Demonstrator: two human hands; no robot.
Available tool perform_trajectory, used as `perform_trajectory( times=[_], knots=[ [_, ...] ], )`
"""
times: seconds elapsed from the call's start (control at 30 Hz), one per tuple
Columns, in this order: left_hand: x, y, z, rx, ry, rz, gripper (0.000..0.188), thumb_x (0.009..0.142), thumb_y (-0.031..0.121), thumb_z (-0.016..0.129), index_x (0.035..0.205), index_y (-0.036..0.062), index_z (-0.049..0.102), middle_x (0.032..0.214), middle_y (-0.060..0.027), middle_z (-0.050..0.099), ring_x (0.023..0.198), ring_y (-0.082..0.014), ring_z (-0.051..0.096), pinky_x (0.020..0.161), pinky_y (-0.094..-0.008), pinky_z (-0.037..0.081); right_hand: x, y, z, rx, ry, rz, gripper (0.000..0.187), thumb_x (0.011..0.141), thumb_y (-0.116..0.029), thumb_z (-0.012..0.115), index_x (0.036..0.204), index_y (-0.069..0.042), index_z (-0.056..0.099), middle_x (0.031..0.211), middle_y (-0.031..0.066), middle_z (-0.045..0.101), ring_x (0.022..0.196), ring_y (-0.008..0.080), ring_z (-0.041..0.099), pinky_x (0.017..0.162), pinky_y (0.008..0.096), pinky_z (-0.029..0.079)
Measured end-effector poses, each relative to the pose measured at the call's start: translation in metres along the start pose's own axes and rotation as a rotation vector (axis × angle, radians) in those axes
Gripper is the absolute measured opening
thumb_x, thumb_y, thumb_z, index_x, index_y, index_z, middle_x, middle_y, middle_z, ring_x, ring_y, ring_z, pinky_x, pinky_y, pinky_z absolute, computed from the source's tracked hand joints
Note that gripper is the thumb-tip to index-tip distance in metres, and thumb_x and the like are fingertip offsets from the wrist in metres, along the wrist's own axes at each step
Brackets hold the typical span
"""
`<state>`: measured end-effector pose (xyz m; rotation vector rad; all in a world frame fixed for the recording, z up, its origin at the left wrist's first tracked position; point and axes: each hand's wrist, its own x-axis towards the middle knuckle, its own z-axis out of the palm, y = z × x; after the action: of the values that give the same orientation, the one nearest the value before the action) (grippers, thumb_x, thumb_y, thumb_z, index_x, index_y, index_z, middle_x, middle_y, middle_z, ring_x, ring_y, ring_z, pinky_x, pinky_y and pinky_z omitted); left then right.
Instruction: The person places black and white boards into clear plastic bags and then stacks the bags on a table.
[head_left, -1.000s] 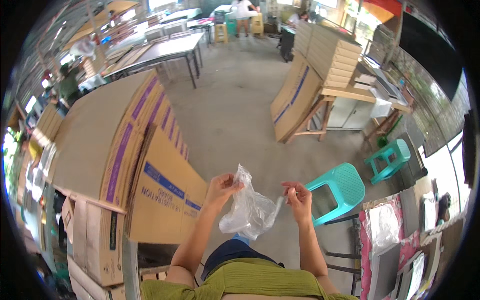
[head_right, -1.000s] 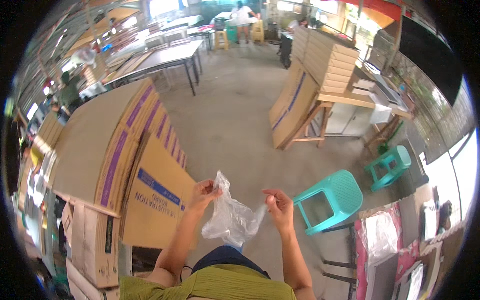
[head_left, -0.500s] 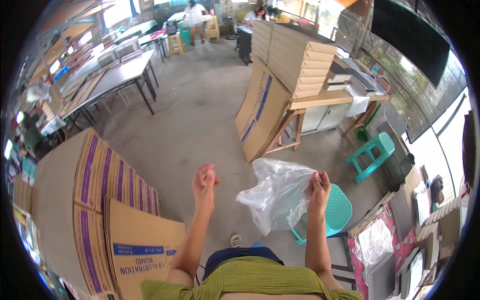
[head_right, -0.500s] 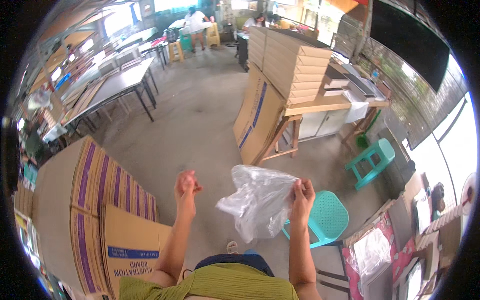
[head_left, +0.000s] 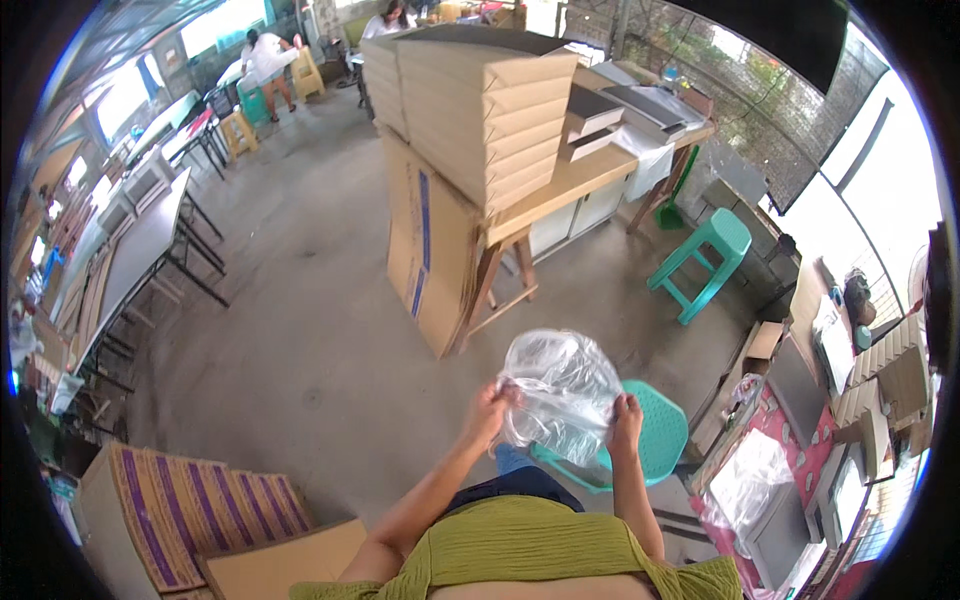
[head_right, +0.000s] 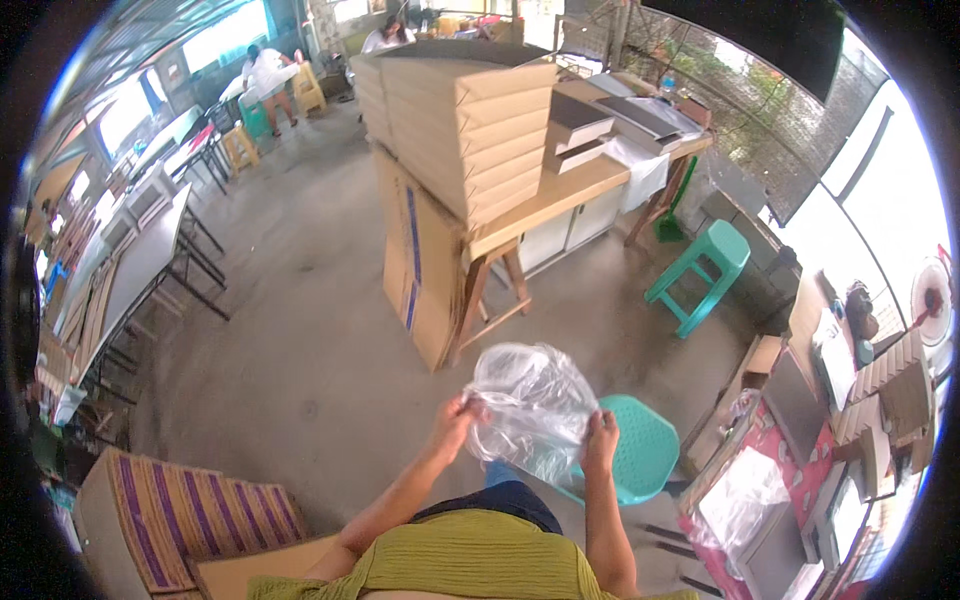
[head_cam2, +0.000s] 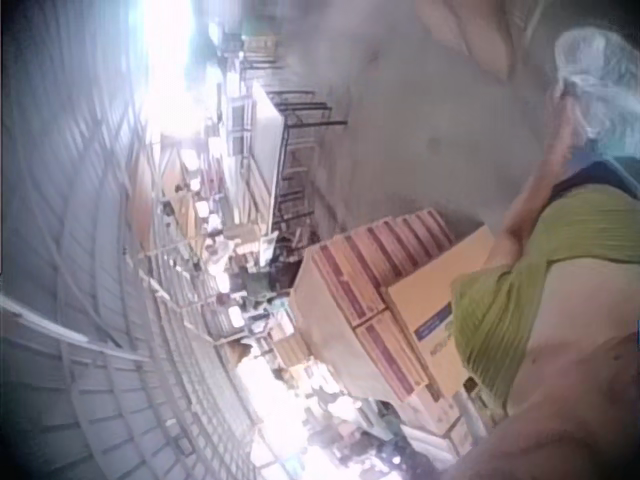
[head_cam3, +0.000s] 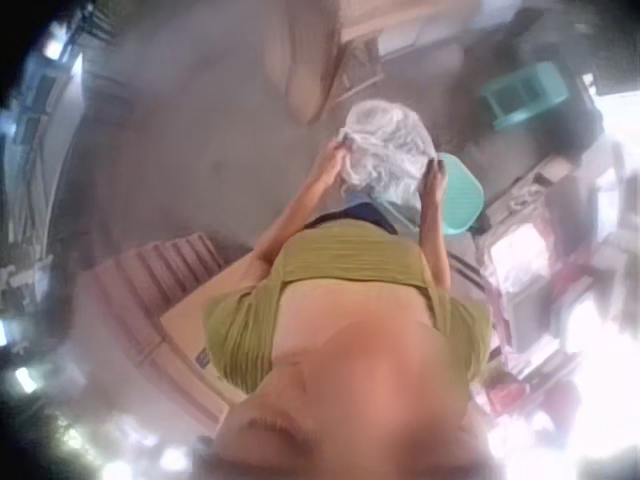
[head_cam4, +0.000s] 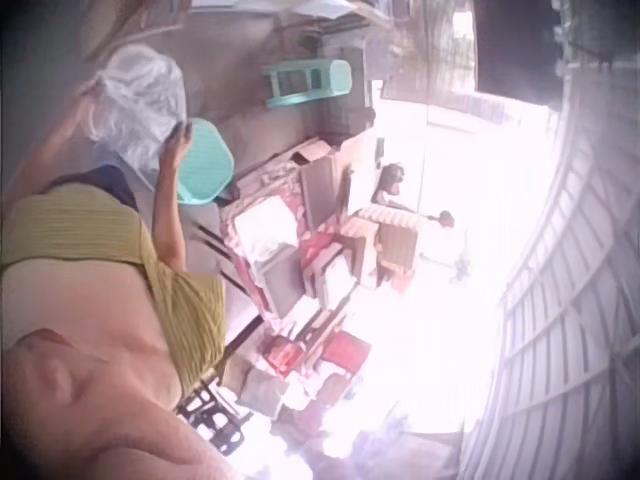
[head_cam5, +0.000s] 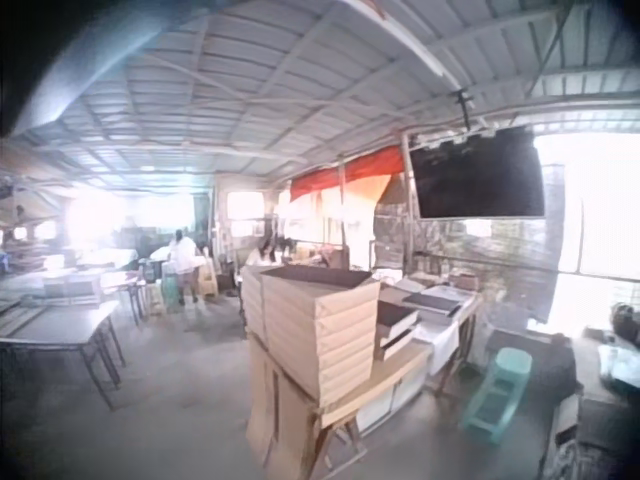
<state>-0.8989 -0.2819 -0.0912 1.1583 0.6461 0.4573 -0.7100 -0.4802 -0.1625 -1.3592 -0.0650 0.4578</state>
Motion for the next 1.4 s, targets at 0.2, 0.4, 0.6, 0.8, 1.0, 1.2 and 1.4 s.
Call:
perform_trajectory(
  times=[0.2, 0.4, 0.6, 0.8, 1.0, 1.2, 1.4],
  knots=[
    [0.142, 0.075, 0.035, 0.511, -0.339, 0.348, 0.022, 0.091, 0.017, 0.055, 0.107, 0.0017, 0.059, 0.077, -0.0099, 0.065, 0.068, -0.0140, 0.057, 0.062, -0.0307, 0.046, 0.084, -0.096, 0.012, -1.124, -0.381, -0.418, 0.049, 0.069, -0.017, 0.076, 0.112, -0.003, 0.056, 0.105, 0.0143, 0.061, 0.090, 0.0230, 0.061, 0.077, 0.0355, 0.048],
    [0.218, 0.176, 0.146, 0.824, -1.256, 0.283, 0.033, 0.086, 0.023, 0.064, 0.116, 0.0096, 0.058, 0.077, -0.0098, 0.065, 0.064, -0.0103, 0.055, 0.058, -0.0301, 0.044, 0.168, -0.239, 0.099, -0.441, -0.926, -0.462, 0.070, 0.066, -0.019, 0.082, 0.123, 0.002, 0.047, 0.105, 0.0167, 0.060, 0.096, 0.0284, 0.059, 0.084, 0.0358, 0.046],
    [0.339, 0.194, 0.182, 0.390, -1.298, 0.122, 0.036, 0.083, 0.025, 0.068, 0.111, 0.0055, 0.057, 0.078, -0.0049, 0.060, 0.069, -0.0100, 0.054, 0.060, -0.0250, 0.042, 0.279, -0.255, 0.028, -0.322, -1.495, -0.337, 0.038, 0.076, -0.018, 0.073, 0.105, 0.003, 0.059, 0.087, 0.0131, 0.065, 0.089, 0.0256, 0.061, 0.077, 0.0347, 0.048],
    [0.476, 0.174, 0.249, 0.098, -1.574, -0.220, 0.021, 0.090, 0.020, 0.059, 0.094, -0.0010, 0.062, 0.085, -0.0053, 0.064, 0.070, -0.0116, 0.056, 0.069, -0.0267, 0.046, 0.356, -0.281, 0.012, 0.342, -0.361, -0.072, 0.020, 0.085, -0.016, 0.062, 0.076, 0.002, 0.060, 0.070, 0.0118, 0.062, 0.062, 0.0192, 0.060, 0.056, 0.0334, 0.048],
    [0.627, 0.204, 0.298, -0.862, -1.197, -0.215, 0.019, 0.090, 0.022, 0.060, 0.095, 0.0030, 0.062, 0.082, -0.0056, 0.063, 0.071, -0.0130, 0.058, 0.072, -0.0292, 0.048, 0.509, -0.282, -0.003, 0.284, -1.198, -0.470, 0.026, 0.072, -0.011, 0.078, 0.084, 0.007, 0.064, 0.087, 0.0190, 0.065, 0.074, 0.0253, 0.063, 0.065, 0.0356, 0.047],
    [0.735, 0.206, 0.365, -0.999, -1.270, -0.261, 0.021, 0.089, 0.021, 0.061, 0.100, 0.0032, 0.062, 0.082, -0.0056, 0.063, 0.074, -0.0126, 0.058, 0.073, -0.0292, 0.048, 0.610, -0.306, -0.053, 0.414, -0.249, 0.029, 0.044, 0.074, -0.030, 0.075, 0.094, 0.007, 0.062, 0.087, 0.0183, 0.066, 0.077, 0.0248, 0.064, 0.071, 0.0376, 0.052],
    [0.828, 0.229, 0.428, -0.577, -1.277, 0.011, 0.025, 0.088, 0.020, 0.063, 0.105, 0.0034, 0.061, 0.081, -0.0056, 0.062, 0.078, -0.0122, 0.058, 0.075, -0.0291, 0.048, 0.723, -0.332, -0.057, 0.114, -1.091, -0.334, 0.042, 0.080, -0.040, 0.063, 0.090, 0.000, 0.062, 0.083, 0.0122, 0.065, 0.064, 0.0212, 0.062, 0.058, 0.0332, 0.052]
  ],
)
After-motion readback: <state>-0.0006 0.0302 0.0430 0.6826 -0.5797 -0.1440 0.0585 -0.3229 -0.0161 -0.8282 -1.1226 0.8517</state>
